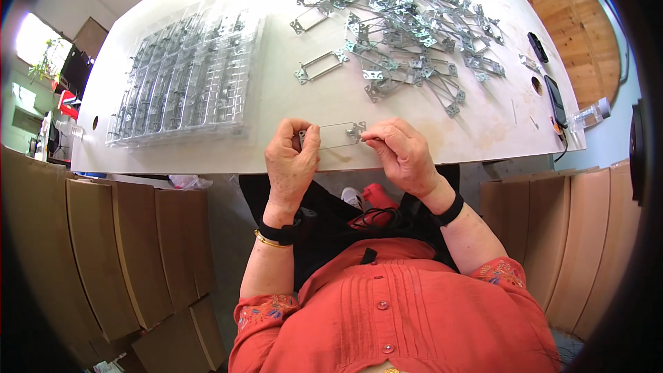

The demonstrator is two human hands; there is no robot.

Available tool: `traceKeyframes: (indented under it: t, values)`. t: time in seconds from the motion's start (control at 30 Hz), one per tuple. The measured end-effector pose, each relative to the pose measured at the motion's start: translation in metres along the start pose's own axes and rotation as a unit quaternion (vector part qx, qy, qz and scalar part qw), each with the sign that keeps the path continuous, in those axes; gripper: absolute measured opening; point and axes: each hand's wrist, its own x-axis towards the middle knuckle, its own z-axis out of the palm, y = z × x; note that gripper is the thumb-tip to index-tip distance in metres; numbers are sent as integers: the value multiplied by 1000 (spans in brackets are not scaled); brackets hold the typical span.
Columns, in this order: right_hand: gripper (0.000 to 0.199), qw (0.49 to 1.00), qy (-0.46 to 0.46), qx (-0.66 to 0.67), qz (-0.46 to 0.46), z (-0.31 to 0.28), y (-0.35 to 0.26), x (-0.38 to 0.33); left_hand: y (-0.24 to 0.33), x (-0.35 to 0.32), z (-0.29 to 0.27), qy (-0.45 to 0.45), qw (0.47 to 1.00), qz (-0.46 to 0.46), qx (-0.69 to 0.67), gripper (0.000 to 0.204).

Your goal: The person assembles small metal brackets by hand at a white table. They pick up a metal frame and a small metal piece, fit them together, and place the assembled unit into a clear plastic organizer tray. The person repeats this process for multiple units throughout the clip.

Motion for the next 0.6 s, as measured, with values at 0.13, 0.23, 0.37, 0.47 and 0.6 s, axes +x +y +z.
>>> traceKeyframes:
  t: [0.13,0.23,0.37,0.47,0.6]
  values:
    - [17,1000,-6,0,7,-1,3,-2,-4,1,1,4,1000,10,7,15]
    - [16,1000,-7,1,8,-1,3,-2,-1,0,1,5,1000,-4,1,15]
    - [14,1000,-3,-10,-5,-1,-1,3,-2,0,0,5,1000,7,14,14]
    - [14,1000,-4,5,4,-1,-1,0,-2,0,1,2,1000,7,6,14]
    - [14,1000,5,16,23,-4,-1,-1,-6,1,0,0,1000,15,16,15]
